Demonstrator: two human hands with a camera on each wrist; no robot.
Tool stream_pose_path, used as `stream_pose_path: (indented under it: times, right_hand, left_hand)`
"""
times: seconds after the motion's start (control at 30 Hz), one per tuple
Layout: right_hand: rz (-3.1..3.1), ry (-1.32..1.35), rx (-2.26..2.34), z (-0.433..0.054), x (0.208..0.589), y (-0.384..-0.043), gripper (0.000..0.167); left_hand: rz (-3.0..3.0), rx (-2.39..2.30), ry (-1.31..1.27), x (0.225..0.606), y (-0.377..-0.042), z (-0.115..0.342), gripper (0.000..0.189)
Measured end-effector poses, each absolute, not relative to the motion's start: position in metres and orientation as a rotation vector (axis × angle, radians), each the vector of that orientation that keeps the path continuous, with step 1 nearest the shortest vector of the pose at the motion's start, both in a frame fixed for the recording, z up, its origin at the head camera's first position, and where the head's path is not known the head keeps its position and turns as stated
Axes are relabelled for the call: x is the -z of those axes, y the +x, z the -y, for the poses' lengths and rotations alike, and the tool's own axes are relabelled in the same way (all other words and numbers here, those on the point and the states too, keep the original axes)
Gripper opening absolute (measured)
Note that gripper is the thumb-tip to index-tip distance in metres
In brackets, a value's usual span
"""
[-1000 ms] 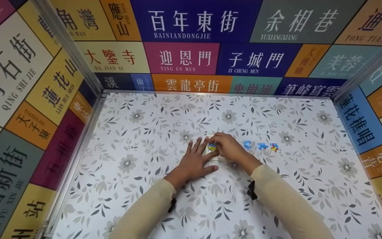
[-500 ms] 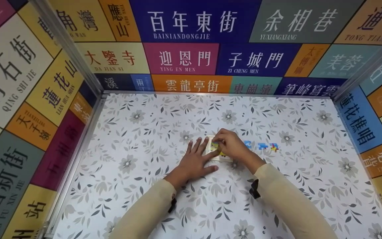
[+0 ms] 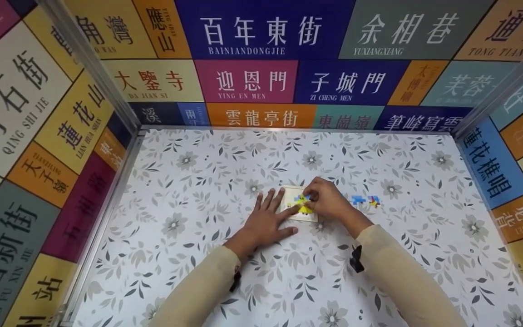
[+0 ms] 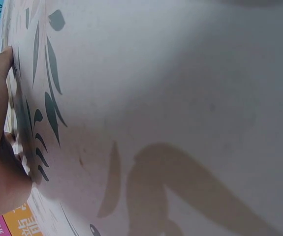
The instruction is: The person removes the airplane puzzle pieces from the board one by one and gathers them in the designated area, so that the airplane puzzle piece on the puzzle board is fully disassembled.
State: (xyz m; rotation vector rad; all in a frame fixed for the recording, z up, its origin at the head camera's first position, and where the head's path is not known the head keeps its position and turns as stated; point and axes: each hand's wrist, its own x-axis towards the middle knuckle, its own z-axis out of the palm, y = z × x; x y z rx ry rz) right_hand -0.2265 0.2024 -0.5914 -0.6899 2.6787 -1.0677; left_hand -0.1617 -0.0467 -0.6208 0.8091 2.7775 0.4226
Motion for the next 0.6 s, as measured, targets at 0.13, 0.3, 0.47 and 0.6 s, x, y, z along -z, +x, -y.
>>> stream_pose_path:
  times: [0.13,0.3,0.47,0.6]
  right_hand:
    - [-2.709,-0.697,1.0,-0.208,0.592,-0.227,0.017]
    - [-2.754,-0.768,0.917,-0.216,0.588,-0.226,0.016]
    - [-2.79,-0.919,0.917,-0.226,0.587,-0.223,0.015]
    - [-2.795,-0.968,0.892,-0.23,0.59,-0.221,0.011]
  left_hand:
    - [-2.774,-0.424,0.807,0.621,-0.162,0.047,0.071]
    - [-2.765,-0.427,0.804,0.622,-0.162,0.046,0.071]
    - [-2.759,-0.431,0.796,0.621,-0.162,0.046,0.071]
    - [-2.76,-0.451,0.8,0.621,-0.162,0.046,0.071]
